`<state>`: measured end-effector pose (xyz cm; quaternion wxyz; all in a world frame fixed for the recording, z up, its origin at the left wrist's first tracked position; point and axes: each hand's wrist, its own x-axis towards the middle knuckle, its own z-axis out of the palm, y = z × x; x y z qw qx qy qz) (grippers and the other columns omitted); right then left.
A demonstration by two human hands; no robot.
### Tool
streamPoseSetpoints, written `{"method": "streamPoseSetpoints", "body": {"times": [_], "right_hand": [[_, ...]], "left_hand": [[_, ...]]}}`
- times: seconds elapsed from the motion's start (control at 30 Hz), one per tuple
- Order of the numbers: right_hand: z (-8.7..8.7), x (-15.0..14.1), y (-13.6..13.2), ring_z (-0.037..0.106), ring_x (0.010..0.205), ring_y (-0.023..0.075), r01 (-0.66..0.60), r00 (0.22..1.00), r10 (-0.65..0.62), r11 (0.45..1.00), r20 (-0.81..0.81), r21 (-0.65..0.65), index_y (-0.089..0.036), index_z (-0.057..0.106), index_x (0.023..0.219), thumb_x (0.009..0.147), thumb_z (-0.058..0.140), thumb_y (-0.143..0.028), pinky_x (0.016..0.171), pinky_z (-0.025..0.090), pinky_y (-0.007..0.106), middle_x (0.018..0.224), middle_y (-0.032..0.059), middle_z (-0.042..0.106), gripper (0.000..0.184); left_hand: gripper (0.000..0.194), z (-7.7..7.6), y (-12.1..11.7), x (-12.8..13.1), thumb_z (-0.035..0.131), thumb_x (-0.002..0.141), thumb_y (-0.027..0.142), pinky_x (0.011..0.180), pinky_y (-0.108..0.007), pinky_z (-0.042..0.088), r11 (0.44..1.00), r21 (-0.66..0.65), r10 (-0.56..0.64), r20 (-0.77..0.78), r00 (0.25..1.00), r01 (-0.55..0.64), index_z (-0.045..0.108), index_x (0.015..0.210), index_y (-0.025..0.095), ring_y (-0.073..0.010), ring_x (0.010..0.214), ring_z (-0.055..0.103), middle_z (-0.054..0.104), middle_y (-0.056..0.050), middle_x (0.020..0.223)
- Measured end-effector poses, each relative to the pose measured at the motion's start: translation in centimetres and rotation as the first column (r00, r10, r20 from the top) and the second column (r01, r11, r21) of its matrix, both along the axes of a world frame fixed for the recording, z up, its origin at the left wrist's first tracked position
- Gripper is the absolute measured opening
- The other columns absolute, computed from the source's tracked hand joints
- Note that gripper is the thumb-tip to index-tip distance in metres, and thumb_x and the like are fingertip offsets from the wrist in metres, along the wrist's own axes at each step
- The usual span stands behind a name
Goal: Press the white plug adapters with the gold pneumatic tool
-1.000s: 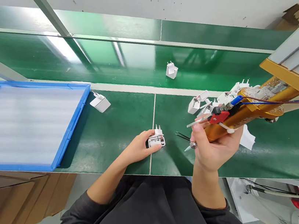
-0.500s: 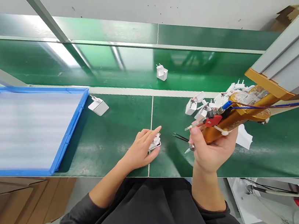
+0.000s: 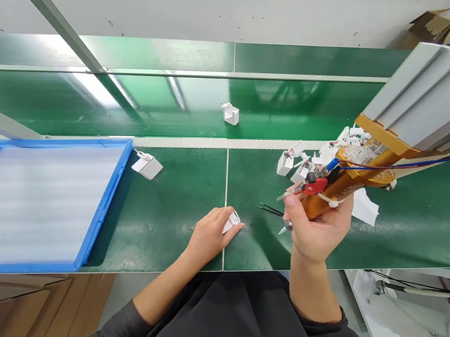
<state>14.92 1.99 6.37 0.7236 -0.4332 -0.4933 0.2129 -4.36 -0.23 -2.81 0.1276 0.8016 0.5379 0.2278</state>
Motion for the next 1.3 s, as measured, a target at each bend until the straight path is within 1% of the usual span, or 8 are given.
{"method": "streamPoseSetpoints", "body": {"times": [0.3,0.5,0.63,0.77,0.87,1.0,1.17,1.3], "right_hand": [[-0.5,0.4,-0.3,0.058,0.049,0.0114,0.0,0.991,-0.006,0.999,-0.133,-0.039,-0.023,0.057,0.098,0.07,0.081,-0.021,0.048,0.054,0.03,0.075,-0.0032,0.067,0.037],[-0.5,0.7,-0.4,0.057,0.047,0.0134,-0.004,0.976,-0.012,0.997,-0.216,-0.077,-0.023,0.057,0.091,0.065,0.085,-0.017,0.041,0.047,0.029,0.064,-0.004,0.064,0.039],[-0.5,0.7,-0.4,0.054,0.044,0.0115,0.023,0.976,-0.042,0.995,-0.214,-0.092,-0.021,0.056,0.089,0.062,0.087,-0.019,0.038,0.044,0.027,0.063,-0.0054,0.064,0.041],[-0.6,0.9,-0.3,0.055,0.045,0.0104,0.022,0.976,-0.045,0.994,-0.214,-0.11,-0.019,0.056,0.086,0.062,0.087,-0.02,0.038,0.044,0.025,0.066,-0.0044,0.066,0.04],[-0.7,1.0,-0.3,0.056,0.047,0.0107,0.006,0.974,-0.03,0.994,-0.223,-0.108,-0.018,0.057,0.087,0.062,0.087,-0.02,0.038,0.043,0.024,0.068,-0.0037,0.066,0.039],[-1.1,1.1,-0.2,0.056,0.048,0.0105,-0.016,0.973,-0.012,0.992,-0.231,-0.122,-0.018,0.058,0.086,0.064,0.086,-0.019,0.039,0.045,0.024,0.068,-0.0037,0.066,0.035],[-1.7,1.5,-0.1,0.057,0.048,0.0106,-0.023,0.97,-0.007,0.992,-0.241,-0.12,-0.018,0.061,0.088,0.064,0.086,-0.016,0.039,0.046,0.023,0.067,-0.004,0.066,0.035],[-2.0,1.8,-0.2,0.057,0.045,0.0111,-0.023,0.979,-0.005,0.99,-0.205,-0.137,-0.019,0.061,0.087,0.067,0.085,-0.017,0.04,0.046,0.024,0.066,-0.0032,0.067,0.032]], "left_hand": [[0.042,1.5,1.3,-1.1,0.052,0.1,0.046,0.074,-0.033,0.05,0.989,-0.104,-0.131,-0.346,0.929,0.101,0.055,0.126,0.014,-0.0261,0.092,0.067,0.071,-0.01,0.102],[0.05,1.6,1.3,-2.1,0.046,0.099,0.056,0.071,-0.033,0.048,0.994,-0.105,-0.068,-0.373,0.925,0.03,0.055,0.127,0.016,-0.0254,0.091,0.066,0.07,-0.01,0.1],[0.05,1.0,1.3,-3.0,0.059,0.093,0.057,0.07,-0.032,0.047,0.992,-0.087,-0.114,-0.342,0.933,0.089,0.057,0.125,0.019,-0.025,0.089,0.066,0.07,-0.008,0.098],[0.039,1.4,3.7,-6.8,0.062,0.092,0.048,0.084,-0.04,0.049,0.99,0.083,0.131,-0.249,0.96,-0.113,0.062,0.117,0.018,-0.0292,0.095,0.065,0.069,-0.012,0.095],[0.035,2.0,6.6,-11.0,0.062,0.092,0.044,0.104,-0.052,0.041,0.918,0.246,0.364,-0.218,0.906,-0.31,0.062,0.113,0.016,-0.0364,0.12,0.058,0.066,-0.019,0.113],[0.034,1.6,9.8,-15.5,0.07,0.085,0.037,0.117,-0.061,0.027,0.884,0.324,0.407,-0.184,0.895,-0.336,0.06,0.108,0.015,-0.0434,0.148,0.027,0.041,-0.024,0.151],[0.041,0.5,11.1,-19.3,0.066,0.086,0.034,0.106,-0.051,0.046,0.885,0.186,0.455,-0.145,0.879,-0.427,0.055,0.121,0.014,-0.0368,0.131,0.054,0.026,-0.025,0.159],[0.072,1.4,11.3,-19.8,0.074,0.079,0.042,0.116,-0.061,0.029,0.808,0.311,0.554,-0.114,0.825,-0.5,0.046,0.139,0.013,-0.0449,0.147,0.03,0.017,-0.027,0.162]]}}
